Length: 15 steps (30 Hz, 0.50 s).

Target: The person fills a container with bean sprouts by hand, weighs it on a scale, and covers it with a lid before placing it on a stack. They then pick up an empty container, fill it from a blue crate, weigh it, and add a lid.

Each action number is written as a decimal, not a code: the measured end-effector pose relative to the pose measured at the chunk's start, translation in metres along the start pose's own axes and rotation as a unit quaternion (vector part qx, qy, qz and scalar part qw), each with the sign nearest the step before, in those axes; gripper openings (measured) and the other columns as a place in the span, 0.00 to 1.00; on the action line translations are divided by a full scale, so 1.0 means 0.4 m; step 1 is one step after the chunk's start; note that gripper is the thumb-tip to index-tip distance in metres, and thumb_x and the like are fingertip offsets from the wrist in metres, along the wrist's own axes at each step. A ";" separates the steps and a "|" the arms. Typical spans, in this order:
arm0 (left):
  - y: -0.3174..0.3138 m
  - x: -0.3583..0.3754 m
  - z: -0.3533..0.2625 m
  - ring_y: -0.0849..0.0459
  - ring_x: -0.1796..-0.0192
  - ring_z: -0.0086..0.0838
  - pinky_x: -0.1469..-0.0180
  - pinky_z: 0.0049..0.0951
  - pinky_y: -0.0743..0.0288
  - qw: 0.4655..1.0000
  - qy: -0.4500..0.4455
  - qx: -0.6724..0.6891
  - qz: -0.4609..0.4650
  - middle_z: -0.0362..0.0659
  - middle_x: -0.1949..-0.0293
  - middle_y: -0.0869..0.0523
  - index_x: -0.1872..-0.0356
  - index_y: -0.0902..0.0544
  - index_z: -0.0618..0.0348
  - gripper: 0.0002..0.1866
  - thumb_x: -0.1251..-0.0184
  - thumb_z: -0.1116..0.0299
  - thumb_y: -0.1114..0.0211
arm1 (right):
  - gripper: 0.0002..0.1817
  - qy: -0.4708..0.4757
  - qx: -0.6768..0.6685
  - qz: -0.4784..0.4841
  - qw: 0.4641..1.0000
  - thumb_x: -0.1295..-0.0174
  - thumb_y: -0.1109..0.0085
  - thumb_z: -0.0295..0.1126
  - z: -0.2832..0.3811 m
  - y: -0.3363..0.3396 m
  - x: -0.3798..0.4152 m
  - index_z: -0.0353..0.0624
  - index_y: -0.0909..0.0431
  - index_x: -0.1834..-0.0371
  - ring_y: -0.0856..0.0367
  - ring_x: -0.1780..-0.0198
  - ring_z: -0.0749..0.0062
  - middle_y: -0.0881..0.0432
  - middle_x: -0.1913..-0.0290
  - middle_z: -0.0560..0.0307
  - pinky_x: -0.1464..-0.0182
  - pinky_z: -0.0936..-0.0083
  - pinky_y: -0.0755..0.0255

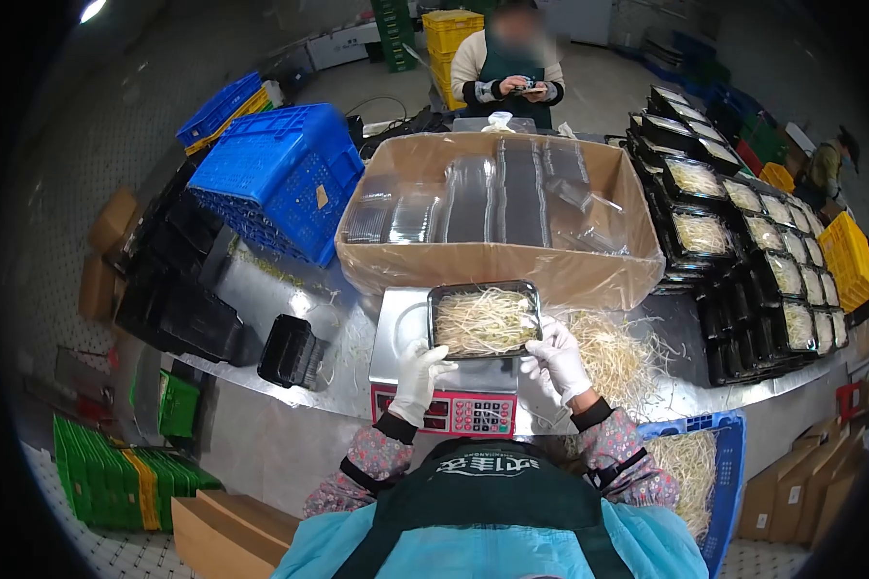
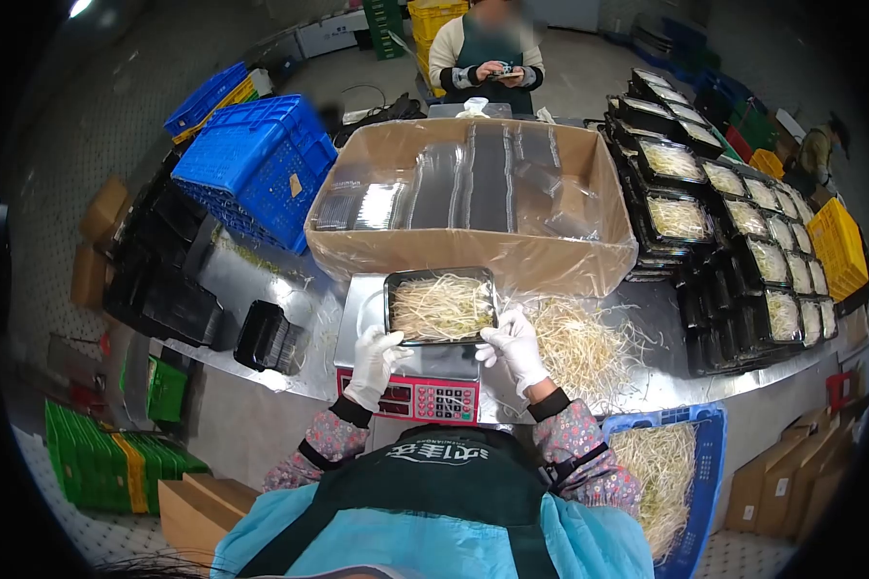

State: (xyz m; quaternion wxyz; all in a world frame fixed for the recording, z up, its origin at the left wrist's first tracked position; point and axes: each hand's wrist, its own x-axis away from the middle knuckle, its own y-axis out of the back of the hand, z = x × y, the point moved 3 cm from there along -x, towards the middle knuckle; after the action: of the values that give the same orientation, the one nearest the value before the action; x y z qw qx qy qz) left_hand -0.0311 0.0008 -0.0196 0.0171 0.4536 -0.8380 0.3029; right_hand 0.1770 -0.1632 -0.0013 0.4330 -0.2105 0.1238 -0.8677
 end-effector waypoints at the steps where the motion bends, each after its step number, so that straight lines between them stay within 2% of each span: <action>1: -0.008 -0.005 -0.006 0.14 0.61 0.31 0.57 0.33 0.14 0.999 -0.033 -0.009 0.001 0.44 0.56 0.17 0.54 0.24 0.57 0.10 0.34 0.78 0.37 | 0.09 0.032 -0.021 0.020 0.999 0.36 0.38 0.21 0.011 -0.011 0.006 0.42 0.31 0.61 0.14 0.77 0.68 0.17 0.72 0.53 0.82 0.79 0.23; 2: -0.026 -0.005 -0.005 0.14 0.61 0.31 0.57 0.33 0.14 0.999 -0.037 -0.011 0.008 0.44 0.56 0.17 0.54 0.24 0.57 0.10 0.34 0.78 0.37 | 0.10 0.065 -0.042 0.039 0.996 0.36 0.38 0.22 0.019 -0.022 0.012 0.41 0.31 0.61 0.14 0.77 0.66 0.16 0.72 0.51 0.81 0.78 0.23; 4: -0.085 -0.005 -0.017 0.15 0.55 0.29 0.53 0.34 0.16 0.990 -0.137 0.025 -0.014 0.42 0.51 0.17 0.41 0.26 0.57 0.18 0.31 0.74 0.38 | 0.10 0.077 -0.031 0.049 0.995 0.35 0.39 0.22 0.031 -0.056 0.032 0.41 0.32 0.60 0.14 0.76 0.67 0.16 0.71 0.49 0.80 0.78 0.22; 5: -0.068 -0.030 0.032 0.20 0.45 0.29 0.41 0.42 0.24 0.995 -0.056 0.052 0.064 0.39 0.40 0.23 0.31 0.32 0.55 0.29 0.31 0.70 0.34 | 0.10 0.048 -0.052 0.059 0.996 0.34 0.39 0.22 0.038 -0.079 0.054 0.42 0.33 0.59 0.14 0.75 0.67 0.15 0.69 0.48 0.79 0.77 0.21; 6: -0.126 -0.003 0.026 0.20 0.43 0.32 0.38 0.40 0.26 0.987 -0.036 0.147 0.058 0.42 0.40 0.22 0.33 0.30 0.58 0.27 0.31 0.69 0.34 | 0.11 0.041 -0.048 0.084 0.994 0.33 0.39 0.23 -0.013 -0.078 0.047 0.44 0.34 0.57 0.13 0.73 0.67 0.15 0.68 0.46 0.78 0.77 0.21; 7: -0.152 0.006 0.012 0.20 0.43 0.32 0.38 0.39 0.26 0.984 -0.006 0.163 0.075 0.43 0.41 0.21 0.34 0.29 0.59 0.26 0.32 0.70 0.33 | 0.12 0.015 -0.002 0.117 0.993 0.32 0.40 0.26 -0.018 -0.091 0.064 0.44 0.35 0.56 0.13 0.72 0.68 0.16 0.68 0.47 0.77 0.76 0.20; 8: -0.160 0.008 -0.004 0.19 0.42 0.33 0.38 0.37 0.25 0.980 0.024 0.177 0.089 0.44 0.42 0.19 0.36 0.27 0.61 0.25 0.32 0.70 0.33 | 0.11 -0.013 0.050 0.150 0.987 0.32 0.38 0.31 -0.012 -0.098 0.081 0.43 0.33 0.58 0.14 0.71 0.72 0.16 0.68 0.51 0.76 0.80 0.23; 10: -0.176 0.020 -0.024 0.18 0.43 0.31 0.39 0.35 0.25 0.993 -0.044 0.100 0.051 0.44 0.45 0.17 0.39 0.24 0.65 0.22 0.34 0.73 0.33 | 0.14 -0.063 0.147 0.160 0.974 0.33 0.34 0.37 0.001 -0.059 0.095 0.43 0.30 0.61 0.16 0.73 0.76 0.16 0.68 0.56 0.77 0.82 0.25; 12: -0.185 0.040 -0.045 0.17 0.46 0.30 0.41 0.32 0.24 0.993 -0.082 -0.015 0.082 0.43 0.46 0.16 0.40 0.24 0.66 0.22 0.36 0.76 0.33 | 0.17 -0.014 0.182 0.081 0.980 0.36 0.32 0.43 0.062 0.019 0.064 0.44 0.28 0.61 0.21 0.74 0.80 0.19 0.71 0.62 0.74 0.83 0.28; 13: -0.194 0.043 -0.046 0.16 0.48 0.29 0.44 0.31 0.23 0.986 -0.091 -0.068 0.125 0.44 0.47 0.16 0.41 0.23 0.67 0.22 0.38 0.78 0.33 | 0.17 0.097 0.219 0.059 0.969 0.37 0.30 0.41 0.111 0.044 0.055 0.44 0.29 0.62 0.26 0.71 0.82 0.24 0.71 0.66 0.67 0.82 0.29; 14: -0.209 0.051 -0.031 0.16 0.49 0.29 0.45 0.30 0.22 0.979 -0.104 -0.110 0.137 0.44 0.48 0.16 0.41 0.24 0.67 0.24 0.40 0.80 0.32 | 0.17 0.103 0.219 0.050 0.969 0.37 0.30 0.41 0.124 0.053 0.053 0.44 0.29 0.62 0.26 0.71 0.82 0.24 0.71 0.66 0.67 0.82 0.29; 15: -0.232 0.057 -0.009 0.16 0.49 0.29 0.44 0.30 0.22 0.976 -0.095 -0.133 0.147 0.43 0.49 0.15 0.41 0.24 0.66 0.25 0.42 0.82 0.32 | 0.16 0.122 0.254 0.080 0.956 0.37 0.30 0.40 0.133 0.046 0.052 0.45 0.28 0.63 0.30 0.69 0.85 0.26 0.71 0.68 0.66 0.84 0.32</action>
State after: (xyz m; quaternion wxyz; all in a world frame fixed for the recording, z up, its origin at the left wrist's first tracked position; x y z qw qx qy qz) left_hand 0.0262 -0.0520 0.0360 -0.0468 0.3457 -0.9261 0.1437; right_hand 0.2039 -0.1925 0.0437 0.5217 0.0249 -0.0327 -0.8521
